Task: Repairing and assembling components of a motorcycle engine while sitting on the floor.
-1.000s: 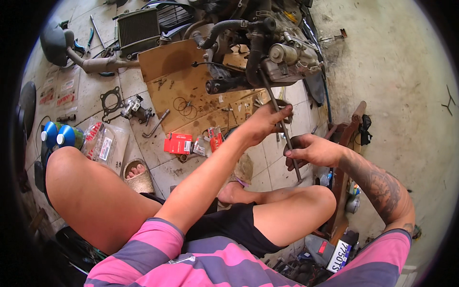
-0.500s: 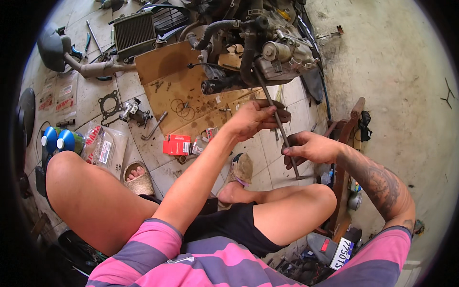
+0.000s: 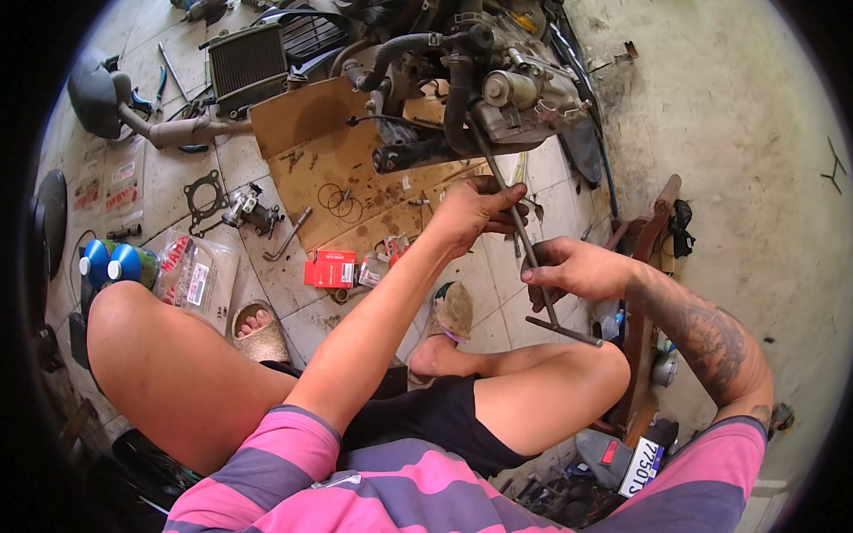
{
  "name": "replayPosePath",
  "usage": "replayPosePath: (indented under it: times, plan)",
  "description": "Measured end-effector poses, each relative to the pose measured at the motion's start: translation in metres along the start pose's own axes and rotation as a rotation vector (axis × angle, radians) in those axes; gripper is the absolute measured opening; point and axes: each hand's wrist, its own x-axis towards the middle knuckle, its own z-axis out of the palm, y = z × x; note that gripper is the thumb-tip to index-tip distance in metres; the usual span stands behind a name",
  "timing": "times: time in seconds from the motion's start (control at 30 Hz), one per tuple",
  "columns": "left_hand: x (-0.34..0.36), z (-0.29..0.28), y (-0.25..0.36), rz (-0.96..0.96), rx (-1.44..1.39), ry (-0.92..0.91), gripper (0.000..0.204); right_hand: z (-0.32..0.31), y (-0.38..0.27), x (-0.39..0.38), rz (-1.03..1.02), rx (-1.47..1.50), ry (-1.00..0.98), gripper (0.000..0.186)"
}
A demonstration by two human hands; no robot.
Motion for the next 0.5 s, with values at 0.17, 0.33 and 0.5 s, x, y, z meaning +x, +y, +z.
replayPosePath:
  times: [0.17,0.33,0.5]
  plan:
    - [0.003,0.018,-0.011,0.099,-0.247,-0.006,0.043,0.018,-0.009,-0.003,0.005,0.026,0.128,0.037]
    - [0.007,0.028,-0.02,0.143,-0.603,-0.026,0.041,0.04,-0.009,-0.045,-0.194,-0.818,0.508,0.039]
    - [0.007,0.026,-0.023,0.126,-0.572,0.039,0.036,0.023,0.034,-0.077,-0.338,-0.392,0.441,0.058]
